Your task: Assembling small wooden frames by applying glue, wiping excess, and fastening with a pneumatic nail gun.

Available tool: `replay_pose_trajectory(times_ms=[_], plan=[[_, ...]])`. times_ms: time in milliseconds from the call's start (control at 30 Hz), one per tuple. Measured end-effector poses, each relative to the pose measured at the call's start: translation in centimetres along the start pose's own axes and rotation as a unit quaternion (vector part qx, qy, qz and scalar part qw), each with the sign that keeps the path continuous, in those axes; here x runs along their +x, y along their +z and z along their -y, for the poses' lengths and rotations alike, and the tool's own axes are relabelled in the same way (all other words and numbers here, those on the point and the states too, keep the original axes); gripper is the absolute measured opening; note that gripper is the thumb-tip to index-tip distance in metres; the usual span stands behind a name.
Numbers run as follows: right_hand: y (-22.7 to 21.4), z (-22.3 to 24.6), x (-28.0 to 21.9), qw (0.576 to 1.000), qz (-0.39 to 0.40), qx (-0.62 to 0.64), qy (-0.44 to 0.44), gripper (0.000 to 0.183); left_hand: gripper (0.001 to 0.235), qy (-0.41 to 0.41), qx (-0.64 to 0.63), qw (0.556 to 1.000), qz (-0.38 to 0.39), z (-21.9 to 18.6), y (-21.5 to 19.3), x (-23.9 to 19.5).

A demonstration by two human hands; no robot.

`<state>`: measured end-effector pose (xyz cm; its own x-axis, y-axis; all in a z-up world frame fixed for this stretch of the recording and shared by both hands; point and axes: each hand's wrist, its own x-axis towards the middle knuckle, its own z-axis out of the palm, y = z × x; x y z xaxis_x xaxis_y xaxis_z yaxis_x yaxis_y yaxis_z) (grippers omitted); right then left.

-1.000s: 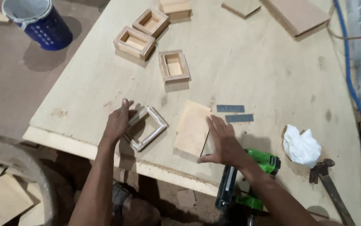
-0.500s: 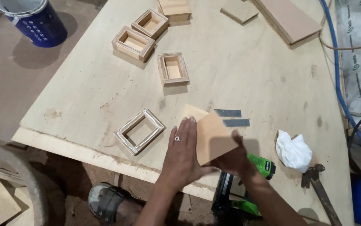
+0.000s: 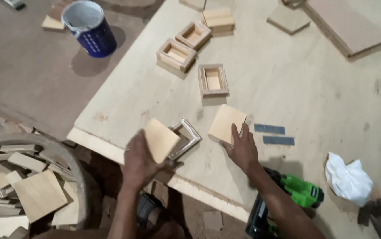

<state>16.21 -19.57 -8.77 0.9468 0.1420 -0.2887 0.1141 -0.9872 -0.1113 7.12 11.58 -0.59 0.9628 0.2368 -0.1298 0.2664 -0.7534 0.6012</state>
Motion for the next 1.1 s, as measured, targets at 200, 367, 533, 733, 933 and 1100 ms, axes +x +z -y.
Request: replay_pose_trajectory(times_ms=[200,367,533,733,933,1100], plan=[[-2.0,2.8,2.8,0.985,-0.151,0.079,0.028,0.089,0.139,0.061,0.108,0.985,0.122,-1.6,3.5,3.0],[-0.4,4.8,1.9,0.925,-0.12,0.351,-0.08,0.038,0.139,0.058,0.116,0.98,0.15,-2.3,4.3,4.2],[1.3,5.6,3.8,0.92,-0.029,0.388,-0.048,0.024,0.14,0.041,0.117,0.982,0.143,-1.6,5.3,4.5],[1.3,7.2,3.5,0.903,0.027,0.429,-0.004,0.026,0.135,0.037,0.117,0.981,0.152,-2.3,5.0,4.6],[1.0,7.9,1.6,0.893,0.031,0.448,0.03,0.027,0.129,0.032,0.157,0.973,0.163,-2.8,4.8,4.2],[-0.4,8.1,-4.0,0.892,0.041,0.444,0.074,0.03,0.122,0.058,0.182,0.963,0.191,-1.5,6.5,3.8]])
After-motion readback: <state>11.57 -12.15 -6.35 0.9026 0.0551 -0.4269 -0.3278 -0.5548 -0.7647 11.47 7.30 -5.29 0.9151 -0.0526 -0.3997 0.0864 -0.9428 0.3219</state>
